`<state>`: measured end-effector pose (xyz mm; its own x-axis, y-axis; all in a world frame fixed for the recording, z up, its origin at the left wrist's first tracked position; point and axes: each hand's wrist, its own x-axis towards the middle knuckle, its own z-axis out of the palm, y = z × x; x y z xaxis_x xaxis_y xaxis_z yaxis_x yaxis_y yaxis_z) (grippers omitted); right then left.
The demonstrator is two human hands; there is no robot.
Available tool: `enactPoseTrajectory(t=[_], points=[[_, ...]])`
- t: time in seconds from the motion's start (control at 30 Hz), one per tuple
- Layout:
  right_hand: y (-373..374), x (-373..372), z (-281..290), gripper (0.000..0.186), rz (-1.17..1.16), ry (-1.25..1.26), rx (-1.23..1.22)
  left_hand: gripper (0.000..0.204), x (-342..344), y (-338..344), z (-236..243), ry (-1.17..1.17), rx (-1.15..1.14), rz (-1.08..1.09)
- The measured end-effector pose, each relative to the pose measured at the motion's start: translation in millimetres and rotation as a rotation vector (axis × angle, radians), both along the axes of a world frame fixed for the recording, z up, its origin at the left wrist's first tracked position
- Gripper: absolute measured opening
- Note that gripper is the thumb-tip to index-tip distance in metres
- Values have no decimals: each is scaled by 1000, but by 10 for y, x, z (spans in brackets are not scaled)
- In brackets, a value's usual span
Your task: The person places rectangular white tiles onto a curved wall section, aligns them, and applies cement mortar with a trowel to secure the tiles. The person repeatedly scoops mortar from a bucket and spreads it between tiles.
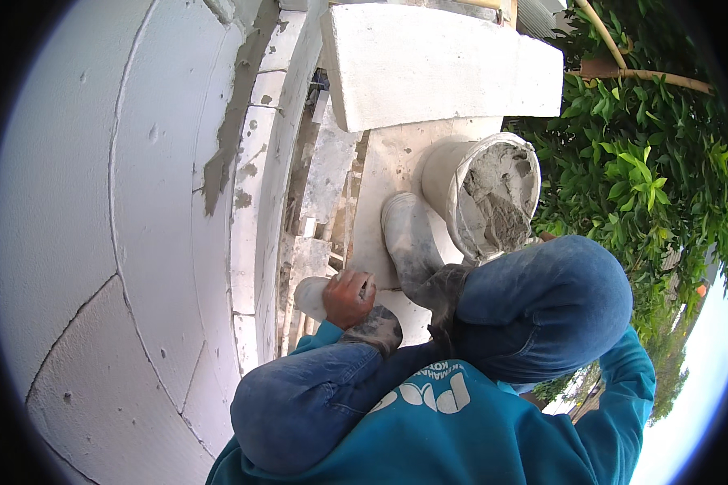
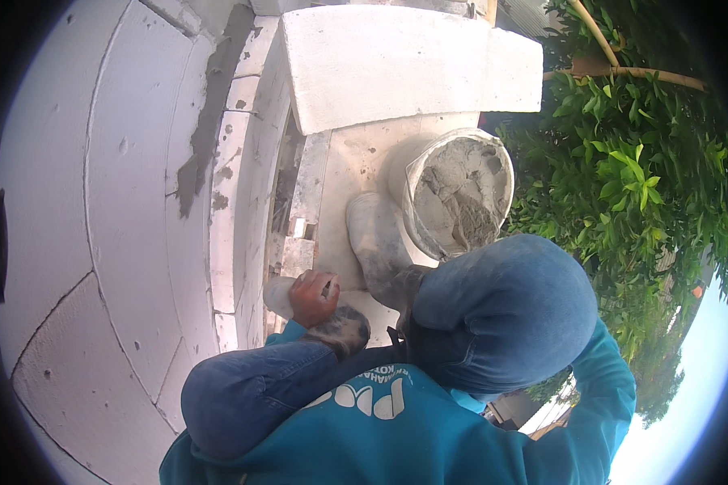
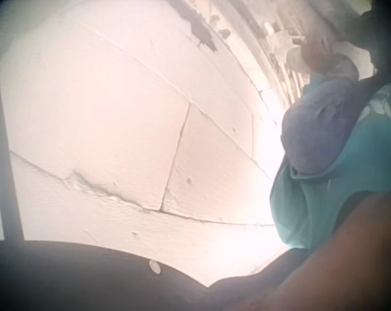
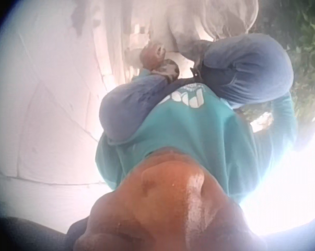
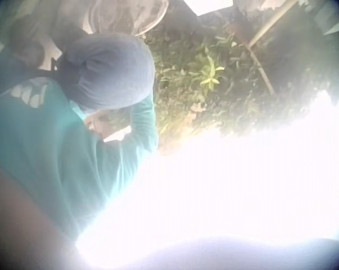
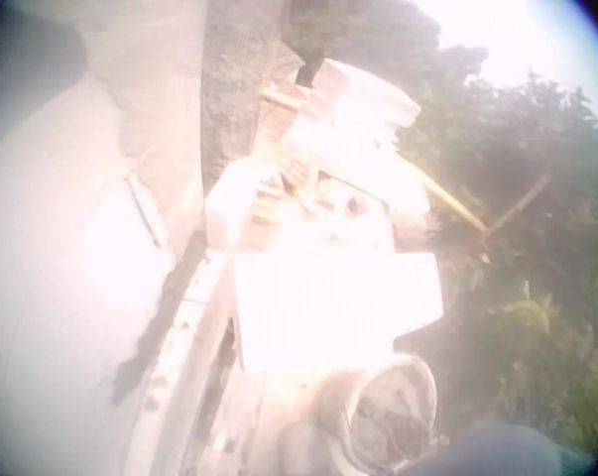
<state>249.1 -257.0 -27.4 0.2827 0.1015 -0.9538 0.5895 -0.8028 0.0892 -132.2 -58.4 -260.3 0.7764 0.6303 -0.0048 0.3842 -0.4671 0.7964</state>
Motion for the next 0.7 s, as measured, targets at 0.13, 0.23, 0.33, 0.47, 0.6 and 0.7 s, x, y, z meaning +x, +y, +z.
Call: enactPoseTrajectory(t=[0.13,0.23,0.33,0.47,0.6,0.7], points=[[256,-264,-68,28,-277,372,-30,9,31,8,66,1,-12,42],[288,-408,-88,29,-355,453,-27,8,39,22,95,11,-13,30],[245,-498,-72,29,-436,417,34,8,10,-13,54,4,-1,40],[125,-630,-123,30,-546,271,141,9,11,-37,4,25,10,26],[18,-712,-262,30,-613,162,211,9,4,-34,12,40,7,28],[-129,-736,-269,31,-666,93,241,9,21,-27,34,12,-24,23]])
